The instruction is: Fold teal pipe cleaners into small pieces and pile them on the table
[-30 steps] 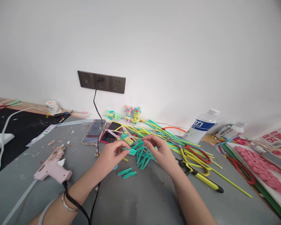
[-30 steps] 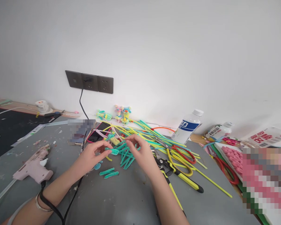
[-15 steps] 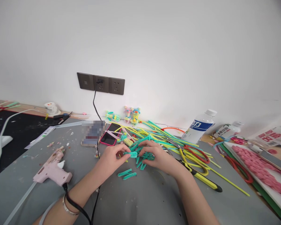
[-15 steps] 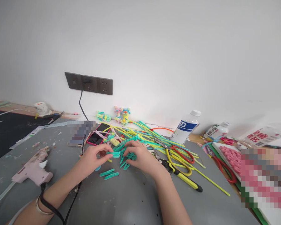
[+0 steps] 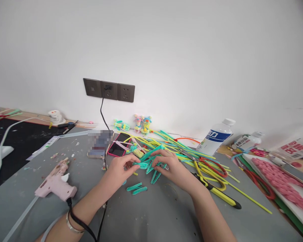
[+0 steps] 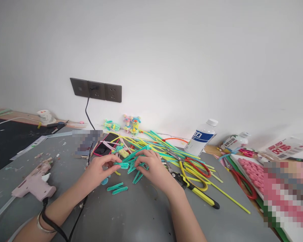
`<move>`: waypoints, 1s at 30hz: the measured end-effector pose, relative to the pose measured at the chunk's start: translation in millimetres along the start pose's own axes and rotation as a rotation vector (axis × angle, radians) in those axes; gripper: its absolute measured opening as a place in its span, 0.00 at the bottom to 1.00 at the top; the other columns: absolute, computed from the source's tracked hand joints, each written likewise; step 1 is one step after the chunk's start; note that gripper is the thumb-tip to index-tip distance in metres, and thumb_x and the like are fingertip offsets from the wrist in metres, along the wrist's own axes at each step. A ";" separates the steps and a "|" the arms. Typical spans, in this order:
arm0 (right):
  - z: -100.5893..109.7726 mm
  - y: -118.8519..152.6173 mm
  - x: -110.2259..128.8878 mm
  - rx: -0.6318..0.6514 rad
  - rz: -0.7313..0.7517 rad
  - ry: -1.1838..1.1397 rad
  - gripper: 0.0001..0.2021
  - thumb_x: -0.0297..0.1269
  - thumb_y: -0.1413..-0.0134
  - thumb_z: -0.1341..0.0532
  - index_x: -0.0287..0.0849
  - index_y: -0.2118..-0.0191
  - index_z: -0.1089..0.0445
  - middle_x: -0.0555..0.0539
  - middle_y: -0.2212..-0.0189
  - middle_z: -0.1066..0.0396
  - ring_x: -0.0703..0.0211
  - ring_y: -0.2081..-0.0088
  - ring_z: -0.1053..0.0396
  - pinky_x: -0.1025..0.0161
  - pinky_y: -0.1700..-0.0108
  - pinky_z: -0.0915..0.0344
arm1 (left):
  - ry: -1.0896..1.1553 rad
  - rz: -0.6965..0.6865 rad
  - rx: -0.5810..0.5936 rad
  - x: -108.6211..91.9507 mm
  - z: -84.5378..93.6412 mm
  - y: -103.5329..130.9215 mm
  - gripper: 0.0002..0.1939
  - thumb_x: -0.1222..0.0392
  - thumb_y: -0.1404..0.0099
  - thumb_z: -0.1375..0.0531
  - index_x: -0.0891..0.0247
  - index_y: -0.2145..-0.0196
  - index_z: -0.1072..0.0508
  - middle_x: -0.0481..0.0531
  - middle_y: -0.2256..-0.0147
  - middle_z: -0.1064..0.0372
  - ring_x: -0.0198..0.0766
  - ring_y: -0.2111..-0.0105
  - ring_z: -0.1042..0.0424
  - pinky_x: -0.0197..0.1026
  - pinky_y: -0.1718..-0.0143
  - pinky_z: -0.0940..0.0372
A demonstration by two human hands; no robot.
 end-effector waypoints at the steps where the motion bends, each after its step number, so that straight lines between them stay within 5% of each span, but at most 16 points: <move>1: 3.9 -0.5 2.2 -0.018 0.003 -0.017 0.07 0.31 0.37 0.39 0.48 0.66 0.26 0.44 0.51 0.28 0.46 0.48 0.32 0.41 0.44 0.41 | 0.008 0.001 0.002 1.2 -0.4 0.1 0.07 0.57 0.37 0.39 0.60 0.66 0.22 0.47 0.74 0.23 0.39 0.74 0.25 0.36 0.71 0.31; 6: 22.7 -1.5 13.1 -0.153 0.029 -0.107 0.05 0.34 0.35 0.42 0.47 0.64 0.30 0.48 0.64 0.26 0.51 0.59 0.29 0.43 0.41 0.46 | 0.044 0.016 0.000 7.9 -2.1 1.0 0.07 0.57 0.37 0.39 0.60 0.66 0.22 0.48 0.71 0.21 0.39 0.72 0.23 0.36 0.69 0.30; 10: 27.7 -1.4 14.6 -0.236 0.022 -0.137 0.06 0.36 0.34 0.42 0.45 0.64 0.30 0.48 0.71 0.27 0.54 0.67 0.30 0.56 0.58 0.37 | 0.068 0.018 0.015 9.4 -4.9 1.7 0.06 0.58 0.38 0.39 0.60 0.66 0.21 0.49 0.69 0.21 0.39 0.71 0.23 0.36 0.68 0.29; 18: 1.4 -4.7 31.5 -0.133 0.036 -0.107 0.06 0.33 0.36 0.41 0.46 0.67 0.32 0.51 0.72 0.29 0.56 0.68 0.34 0.58 0.58 0.39 | 0.064 0.014 0.048 8.5 -10.8 2.1 0.07 0.59 0.39 0.39 0.62 0.64 0.22 0.51 0.71 0.23 0.40 0.70 0.23 0.38 0.66 0.27; 30: -7.9 -6.5 34.0 -0.100 0.036 -0.068 0.07 0.29 0.37 0.42 0.45 0.68 0.35 0.52 0.75 0.35 0.59 0.70 0.39 0.60 0.60 0.42 | 0.136 0.010 0.034 4.5 -10.2 4.9 0.07 0.60 0.40 0.38 0.63 0.66 0.21 0.50 0.69 0.21 0.39 0.71 0.22 0.36 0.66 0.26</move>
Point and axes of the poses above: each hand's wrist, its own y-axis away from the middle knuckle, its own z-axis out of the back of the hand, x = y × z, the point moved 10 cm from there along -y, towards the middle knuckle
